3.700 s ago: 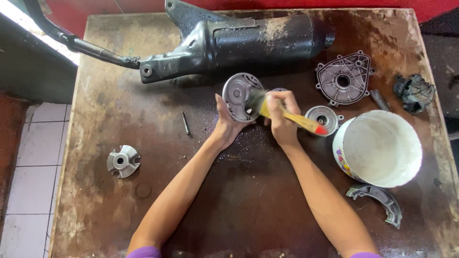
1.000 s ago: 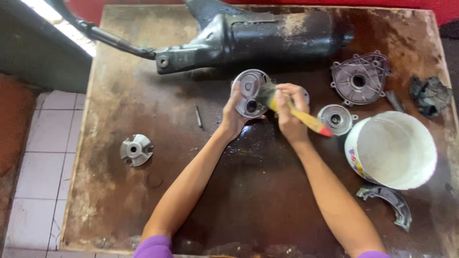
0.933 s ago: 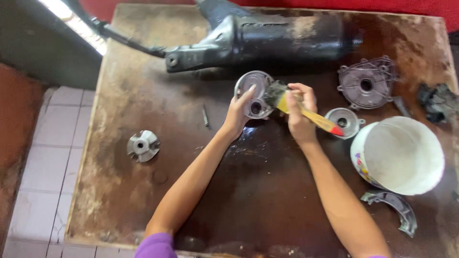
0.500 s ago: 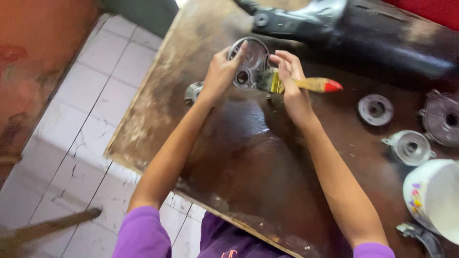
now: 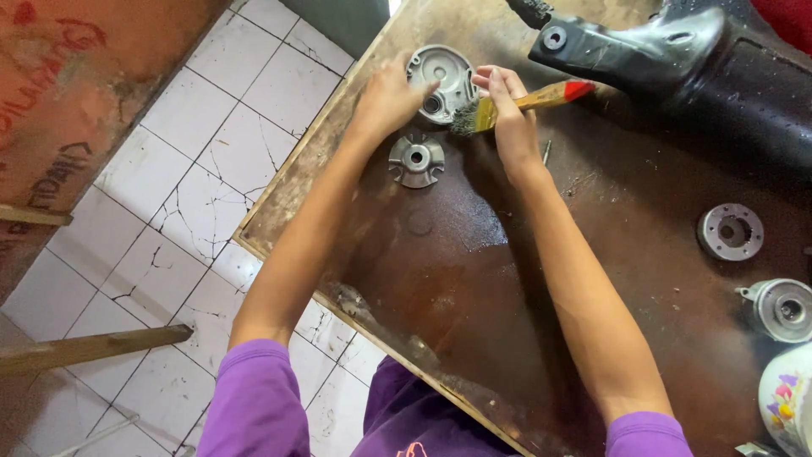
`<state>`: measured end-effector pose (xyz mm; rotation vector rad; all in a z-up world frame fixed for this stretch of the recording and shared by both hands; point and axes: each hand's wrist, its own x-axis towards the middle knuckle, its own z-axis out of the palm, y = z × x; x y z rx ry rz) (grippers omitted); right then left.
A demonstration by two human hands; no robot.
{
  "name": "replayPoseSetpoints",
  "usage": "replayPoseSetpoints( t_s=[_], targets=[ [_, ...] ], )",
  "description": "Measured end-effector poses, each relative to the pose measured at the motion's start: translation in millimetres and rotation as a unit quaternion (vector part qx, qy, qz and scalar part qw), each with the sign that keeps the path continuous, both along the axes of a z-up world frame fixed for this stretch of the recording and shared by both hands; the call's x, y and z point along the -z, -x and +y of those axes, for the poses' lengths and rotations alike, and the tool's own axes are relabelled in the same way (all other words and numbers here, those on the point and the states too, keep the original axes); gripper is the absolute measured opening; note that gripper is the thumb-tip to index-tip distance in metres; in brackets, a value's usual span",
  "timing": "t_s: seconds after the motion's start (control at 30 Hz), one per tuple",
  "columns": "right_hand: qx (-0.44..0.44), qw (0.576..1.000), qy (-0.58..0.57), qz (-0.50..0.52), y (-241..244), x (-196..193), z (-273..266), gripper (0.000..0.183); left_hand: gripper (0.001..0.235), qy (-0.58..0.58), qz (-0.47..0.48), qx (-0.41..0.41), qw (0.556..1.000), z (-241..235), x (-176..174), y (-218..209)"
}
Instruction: Cleaning internal motorcycle engine components using a brush and solvent at a workbench.
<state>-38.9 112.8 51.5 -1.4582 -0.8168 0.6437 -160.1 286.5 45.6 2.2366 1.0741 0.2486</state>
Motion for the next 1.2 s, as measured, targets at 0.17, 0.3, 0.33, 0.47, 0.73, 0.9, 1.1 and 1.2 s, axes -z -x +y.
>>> replayPoseSetpoints(
  t_s=[0.17, 0.3, 0.33, 0.47, 0.73, 0.9, 1.1, 1.2],
  targets=[
    [-0.008, 0.999, -0.027, -0.017, -5.4, 10.8, -7.1, 0.044, 0.089, 0.024, 0.020, 0.029, 0.999, -20.9, -23.0, 26.4],
    [-0.011, 0.998, -0.028, -0.061, 5.1, -3.4, -33.0, 0.044, 0.067, -0.030, 0.025, 0.097, 0.995, -40.4, -12.9, 59.3],
    [-0.007, 0.998, -0.028, -0.061, 7.7, -8.7, -39.3, 0.044, 0.067, -0.031, 0.024, 0.101, 0.994, -53.0, -12.9, 69.3],
    [0.007, 0.991, 0.037, -0.125, 20.1, -25.4, -68.5, 0.045, 0.051, -0.113, 0.072, 0.138, 0.981, -108.1, -39.1, 90.3],
    [0.041, 0.974, 0.000, -0.224, 23.6, -39.0, -124.5, 0.045, 0.060, -0.257, 0.024, 0.119, 0.959, -118.7, -12.7, 82.4],
    [0.092, 0.935, -0.015, -0.342, 23.2, -58.2, -182.9, 0.037, 0.045, -0.295, 0.028, 0.139, 0.945, -150.4, -26.7, 77.3],
    [0.122, 0.935, 0.247, -0.223, 13.6, -104.2, -283.5, 0.029, 0.037, 0.160, -0.105, 0.249, 0.950, -236.1, -36.9, 15.3],
    [0.223, 0.935, 0.171, -0.214, 3.9, -109.5, -356.9, 0.027, 0.052, 0.492, -0.114, 0.260, 0.823, -290.0, -41.4, -31.9]
  ],
)
